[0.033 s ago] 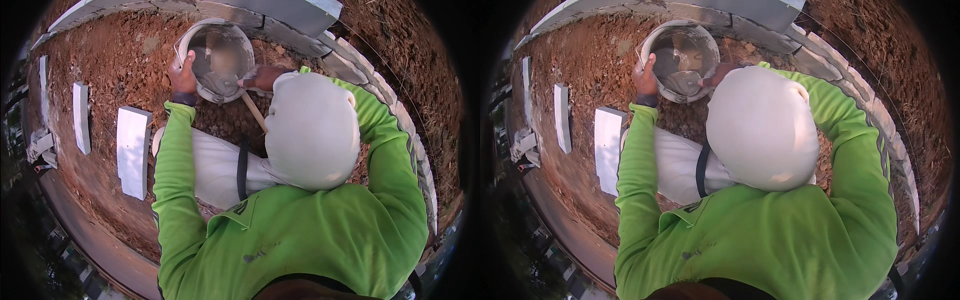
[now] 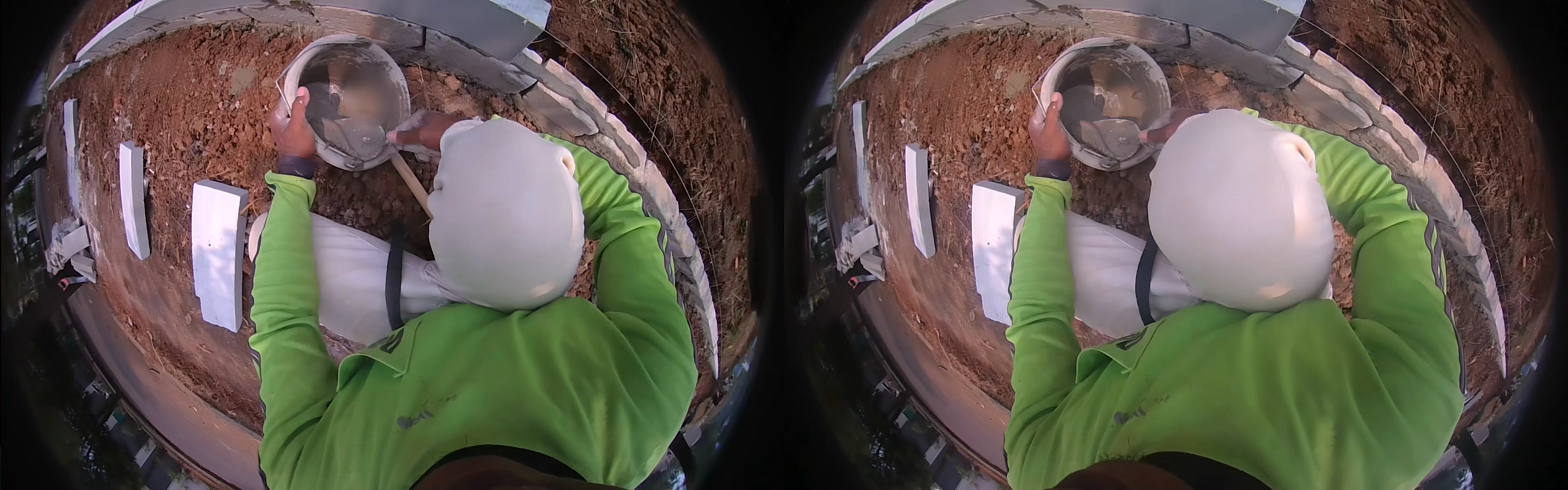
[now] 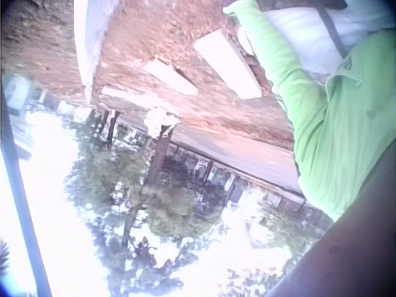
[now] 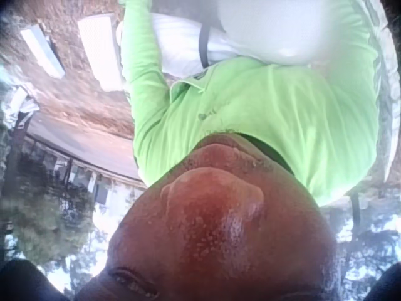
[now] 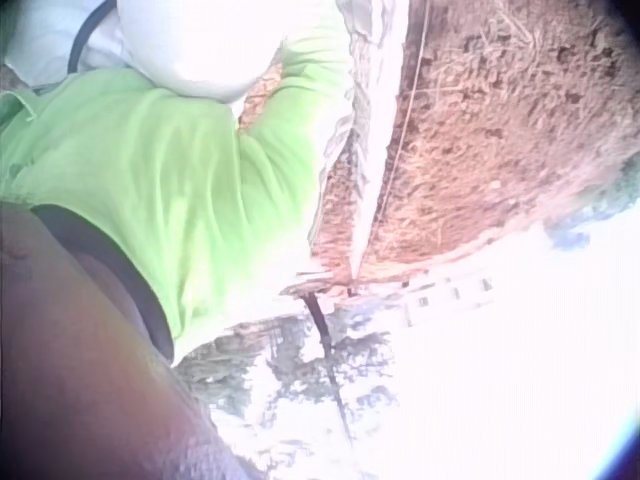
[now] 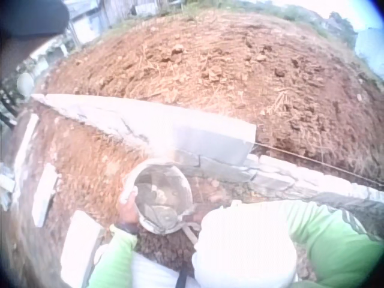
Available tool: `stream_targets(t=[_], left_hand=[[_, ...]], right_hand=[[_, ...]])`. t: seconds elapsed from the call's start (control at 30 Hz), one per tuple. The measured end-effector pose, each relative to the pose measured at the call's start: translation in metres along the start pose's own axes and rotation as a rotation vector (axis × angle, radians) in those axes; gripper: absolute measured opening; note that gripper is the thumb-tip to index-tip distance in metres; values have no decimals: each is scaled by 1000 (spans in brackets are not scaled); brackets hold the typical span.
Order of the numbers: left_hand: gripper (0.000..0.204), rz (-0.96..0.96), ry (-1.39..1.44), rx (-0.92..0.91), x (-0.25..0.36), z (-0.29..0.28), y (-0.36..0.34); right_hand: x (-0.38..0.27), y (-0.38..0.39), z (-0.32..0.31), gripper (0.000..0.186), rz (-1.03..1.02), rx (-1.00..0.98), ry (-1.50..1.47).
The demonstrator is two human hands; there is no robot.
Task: The person applies mortar to stone blocks using a trowel and positions them into a curved curb wall, tapping them into place with a hammer and smoothing the mortar joints.
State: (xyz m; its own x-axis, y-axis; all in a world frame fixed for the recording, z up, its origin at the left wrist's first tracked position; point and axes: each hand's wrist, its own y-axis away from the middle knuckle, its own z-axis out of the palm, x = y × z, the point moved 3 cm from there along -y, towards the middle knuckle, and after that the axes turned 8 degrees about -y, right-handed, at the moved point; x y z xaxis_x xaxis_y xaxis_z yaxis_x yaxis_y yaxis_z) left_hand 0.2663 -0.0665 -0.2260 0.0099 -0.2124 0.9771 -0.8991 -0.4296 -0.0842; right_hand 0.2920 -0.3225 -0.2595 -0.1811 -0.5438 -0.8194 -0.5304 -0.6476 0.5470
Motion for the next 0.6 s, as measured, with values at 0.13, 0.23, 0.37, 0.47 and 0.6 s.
stream_targets(t=[0.13, 0.23, 0.37, 0.47, 0.6], left_hand=[[47, 82, -172, 41, -8, -6, -13], [41, -110, -11, -4, -11, -9, -11], [45, -76, -69, -99, -17, -11, -7], [48, 2, -254, -179, -5, 5, -11], [53, -49, -187, -199, -15, -6, -14]], right_hand=[[57, -12, 0, 55, -61, 31, -403], [71, -22, -4, 54, -150, 54, -489], [67, -35, -13, 52, -219, 77, -564], [68, -33, -25, 51, -243, 108, -615], [71, -29, -32, 49, -261, 102, -632]])
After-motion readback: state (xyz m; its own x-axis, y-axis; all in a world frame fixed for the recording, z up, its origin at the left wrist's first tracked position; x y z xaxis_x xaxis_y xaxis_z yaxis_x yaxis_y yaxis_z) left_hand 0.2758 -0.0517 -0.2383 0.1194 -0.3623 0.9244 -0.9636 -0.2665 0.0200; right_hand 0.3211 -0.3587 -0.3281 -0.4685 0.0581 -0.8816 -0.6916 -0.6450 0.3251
